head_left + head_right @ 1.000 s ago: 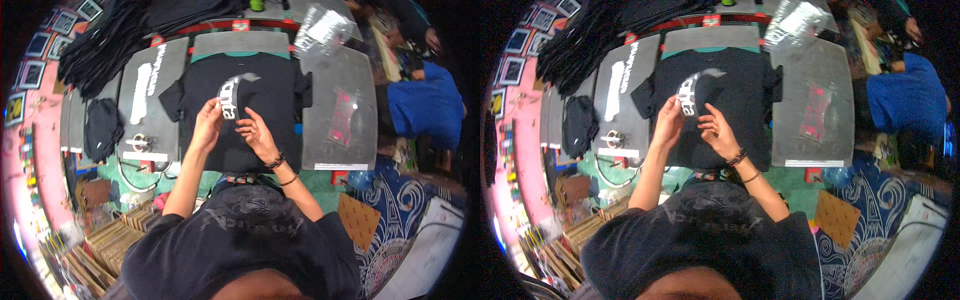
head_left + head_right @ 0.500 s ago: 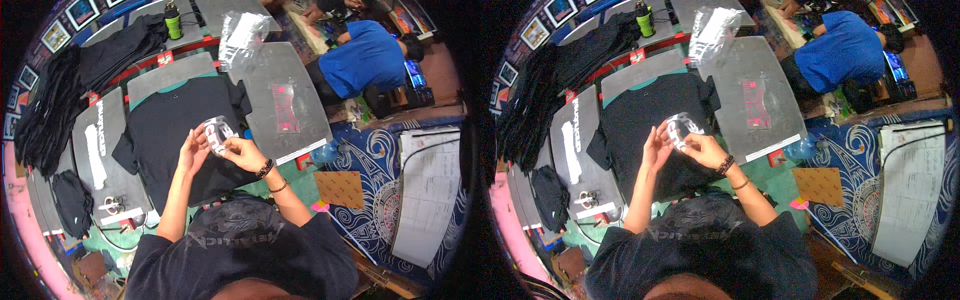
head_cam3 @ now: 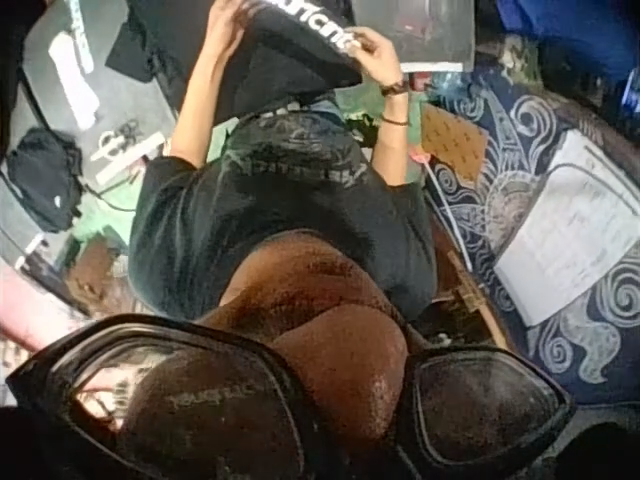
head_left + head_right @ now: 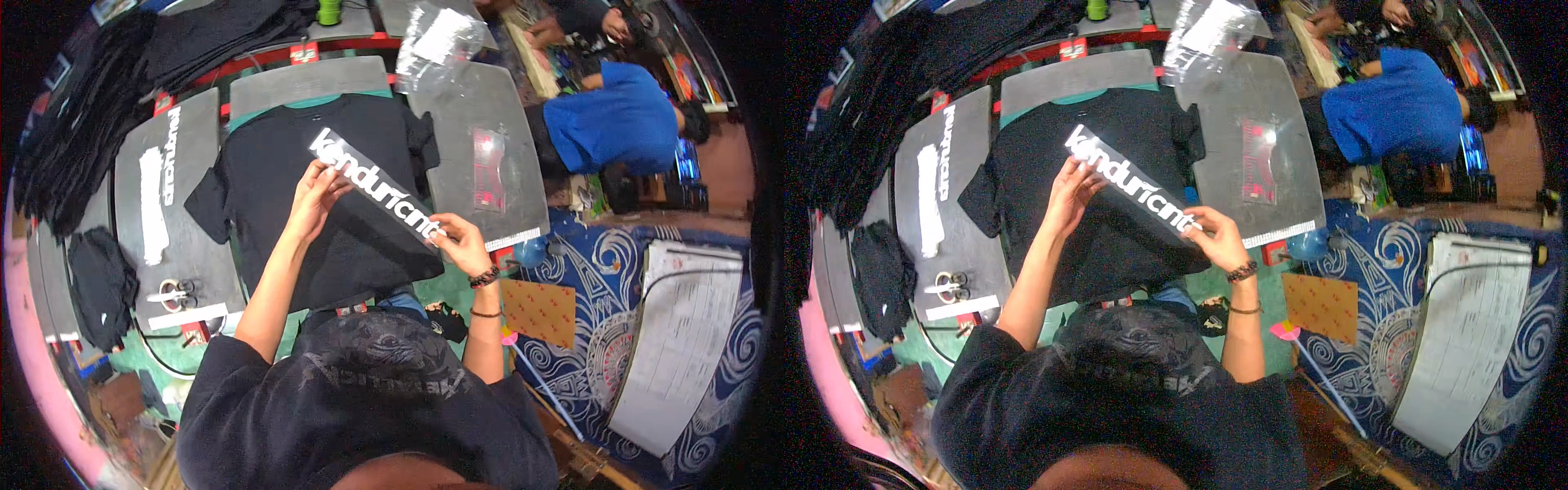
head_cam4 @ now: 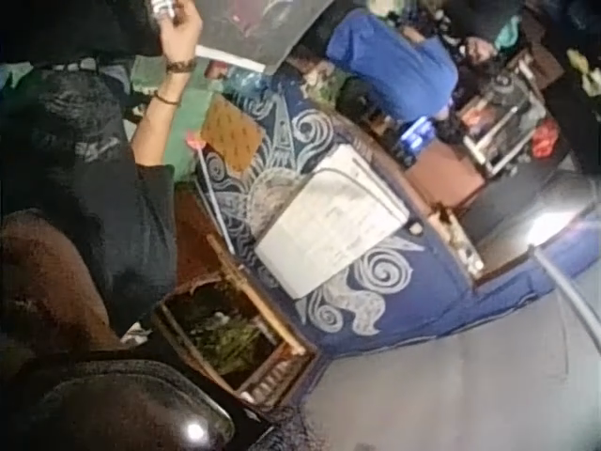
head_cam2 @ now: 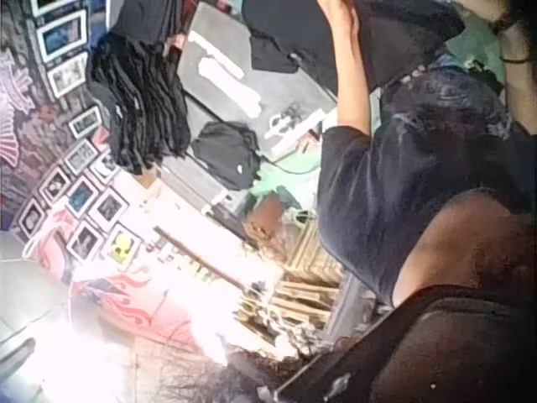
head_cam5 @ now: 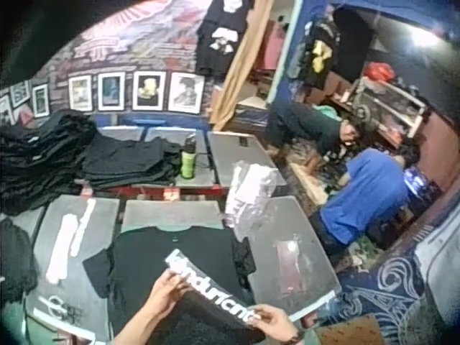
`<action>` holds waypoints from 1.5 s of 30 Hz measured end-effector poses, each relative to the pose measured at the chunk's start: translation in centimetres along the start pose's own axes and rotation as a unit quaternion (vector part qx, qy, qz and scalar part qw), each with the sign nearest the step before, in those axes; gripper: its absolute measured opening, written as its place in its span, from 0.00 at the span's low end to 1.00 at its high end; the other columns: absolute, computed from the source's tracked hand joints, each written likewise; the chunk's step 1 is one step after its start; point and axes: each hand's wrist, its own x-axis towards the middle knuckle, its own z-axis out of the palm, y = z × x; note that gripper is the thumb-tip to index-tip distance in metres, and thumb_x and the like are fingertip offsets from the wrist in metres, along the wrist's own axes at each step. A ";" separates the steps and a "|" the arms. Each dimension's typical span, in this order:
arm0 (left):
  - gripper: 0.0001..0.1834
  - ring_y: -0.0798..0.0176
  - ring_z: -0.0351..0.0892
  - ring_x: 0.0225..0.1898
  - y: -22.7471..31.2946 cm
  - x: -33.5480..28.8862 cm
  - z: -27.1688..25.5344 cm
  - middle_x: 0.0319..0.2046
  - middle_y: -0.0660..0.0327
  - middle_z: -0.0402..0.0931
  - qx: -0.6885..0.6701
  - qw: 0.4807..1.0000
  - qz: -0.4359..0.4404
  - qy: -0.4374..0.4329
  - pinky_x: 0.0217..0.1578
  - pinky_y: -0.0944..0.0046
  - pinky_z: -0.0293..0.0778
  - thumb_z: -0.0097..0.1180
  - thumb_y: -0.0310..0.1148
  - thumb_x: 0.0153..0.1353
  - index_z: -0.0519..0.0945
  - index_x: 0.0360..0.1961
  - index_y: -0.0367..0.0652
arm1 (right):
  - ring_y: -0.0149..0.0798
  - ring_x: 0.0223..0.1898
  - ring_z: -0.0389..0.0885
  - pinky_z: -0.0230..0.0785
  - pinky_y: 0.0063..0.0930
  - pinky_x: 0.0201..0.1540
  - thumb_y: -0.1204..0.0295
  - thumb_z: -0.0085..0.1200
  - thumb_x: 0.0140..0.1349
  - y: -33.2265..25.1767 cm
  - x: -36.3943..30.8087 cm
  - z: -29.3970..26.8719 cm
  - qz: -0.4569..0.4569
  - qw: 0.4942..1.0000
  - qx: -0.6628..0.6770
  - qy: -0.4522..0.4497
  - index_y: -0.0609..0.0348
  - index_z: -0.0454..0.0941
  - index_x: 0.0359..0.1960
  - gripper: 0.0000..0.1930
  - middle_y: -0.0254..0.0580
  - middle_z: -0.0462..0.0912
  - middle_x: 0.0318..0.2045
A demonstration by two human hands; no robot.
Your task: Aligning a t-shirt and placement guide on a screen printing station.
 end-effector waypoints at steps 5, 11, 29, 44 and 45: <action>0.16 0.66 0.83 0.47 1.4 -0.9 -2.5 0.48 0.59 0.82 0.032 0.996 0.033 0.077 0.51 0.61 0.80 0.57 0.35 0.73 0.72 0.56 0.40 | 0.31 0.43 0.86 0.76 0.25 0.49 0.76 0.59 0.68 -0.8 0.8 -0.6 0.007 0.999 -0.008 -0.047 0.64 0.77 0.61 0.20 0.41 0.87 0.43; 0.16 0.69 0.84 0.45 2.2 -2.2 -5.5 0.44 0.61 0.84 0.097 0.986 0.050 0.130 0.48 0.67 0.79 0.60 0.29 0.70 0.75 0.56 0.38 | 0.30 0.42 0.86 0.78 0.23 0.48 0.79 0.61 0.66 -1.8 4.0 -0.1 -0.002 1.000 -0.026 0.004 0.65 0.72 0.64 0.24 0.43 0.88 0.42; 0.15 0.62 0.85 0.33 4.8 4.1 -13.3 0.31 0.59 0.85 0.594 0.717 -0.007 0.364 0.38 0.60 0.78 0.67 0.38 0.59 0.85 0.43 0.41 | 0.29 0.27 0.86 0.76 0.23 0.31 0.70 0.69 0.60 6.3 27.0 5.4 -0.002 0.989 -0.070 0.128 0.64 0.83 0.42 0.13 0.38 0.88 0.29; 0.24 0.59 0.80 0.32 4.3 -6.0 -11.0 0.27 0.60 0.76 0.689 0.650 -0.147 0.285 0.36 0.57 0.75 0.70 0.43 0.58 0.80 0.50 0.40 | 0.51 0.39 0.87 0.78 0.43 0.45 0.56 0.72 0.54 7.1 17.5 -3.5 0.063 0.888 -0.288 0.353 0.61 0.85 0.43 0.23 0.51 0.88 0.36; 0.24 0.59 0.80 0.32 4.1 -5.6 -11.0 0.27 0.60 0.76 0.690 0.656 -0.141 0.273 0.36 0.57 0.75 0.70 0.43 0.58 0.80 0.50 0.40 | 0.55 0.46 0.84 0.76 0.48 0.48 0.55 0.72 0.54 9.3 17.2 -7.2 0.044 0.823 -0.385 0.416 0.59 0.84 0.45 0.24 0.53 0.85 0.42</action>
